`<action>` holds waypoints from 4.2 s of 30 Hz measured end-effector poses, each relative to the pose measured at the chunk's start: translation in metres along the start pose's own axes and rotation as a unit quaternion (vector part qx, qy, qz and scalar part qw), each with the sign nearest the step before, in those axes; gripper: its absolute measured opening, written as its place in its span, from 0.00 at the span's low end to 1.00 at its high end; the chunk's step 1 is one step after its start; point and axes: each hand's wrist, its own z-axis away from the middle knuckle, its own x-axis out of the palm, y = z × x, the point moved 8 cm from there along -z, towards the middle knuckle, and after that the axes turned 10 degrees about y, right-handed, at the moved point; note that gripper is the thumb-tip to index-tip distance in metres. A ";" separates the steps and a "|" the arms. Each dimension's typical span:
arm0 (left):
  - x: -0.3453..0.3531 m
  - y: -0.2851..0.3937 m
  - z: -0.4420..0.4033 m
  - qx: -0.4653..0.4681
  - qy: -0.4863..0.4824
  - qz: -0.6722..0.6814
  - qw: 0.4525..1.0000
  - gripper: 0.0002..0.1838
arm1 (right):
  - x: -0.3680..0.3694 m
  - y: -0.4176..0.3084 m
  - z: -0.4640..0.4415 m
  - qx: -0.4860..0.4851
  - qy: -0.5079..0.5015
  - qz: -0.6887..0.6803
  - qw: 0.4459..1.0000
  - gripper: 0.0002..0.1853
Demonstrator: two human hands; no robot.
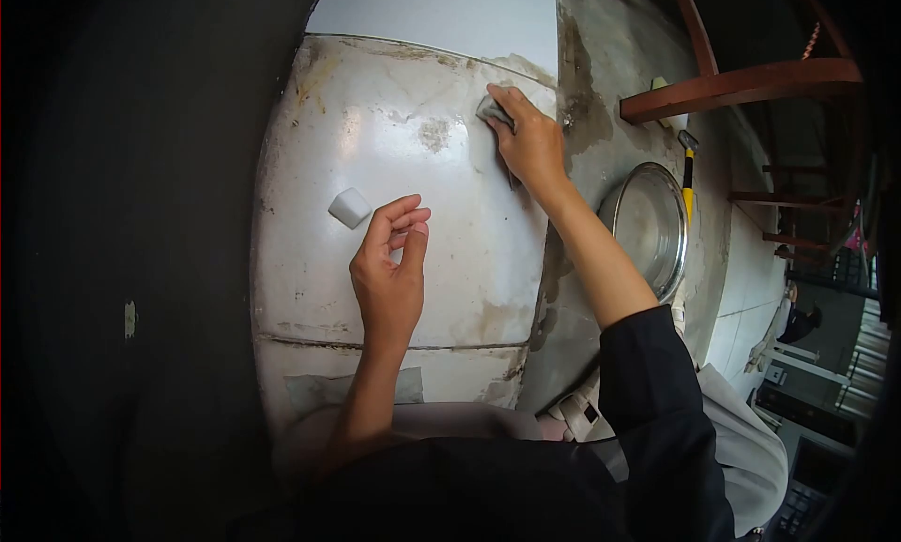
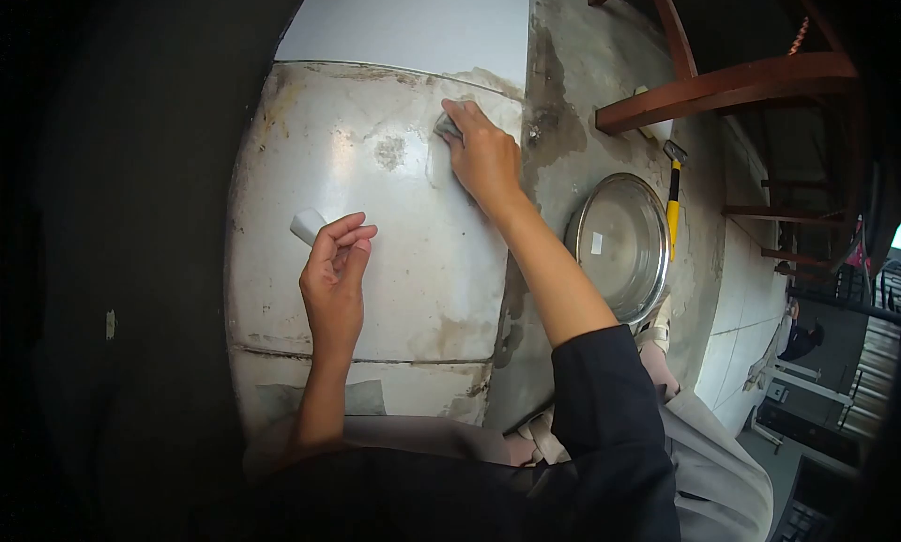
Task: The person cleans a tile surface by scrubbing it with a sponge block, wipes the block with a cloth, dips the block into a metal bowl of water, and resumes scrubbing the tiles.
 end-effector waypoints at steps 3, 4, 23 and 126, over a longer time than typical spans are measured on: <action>-0.002 0.003 -0.001 0.012 0.008 0.003 1.000 0.12 | 0.009 0.001 -0.029 0.059 -0.021 0.020 0.998 0.24; -0.003 0.004 -0.001 0.008 0.009 -0.002 1.000 0.12 | 0.010 0.000 -0.030 0.084 -0.045 0.024 0.995 0.24; -0.004 0.007 -0.006 -0.014 0.001 -0.009 1.000 0.13 | -0.009 -0.038 0.015 -0.088 -0.063 -0.017 0.994 0.24; -0.002 -0.002 0.001 -0.003 0.006 0.001 1.000 0.13 | 0.004 0.008 -0.010 0.058 0.038 0.012 0.998 0.20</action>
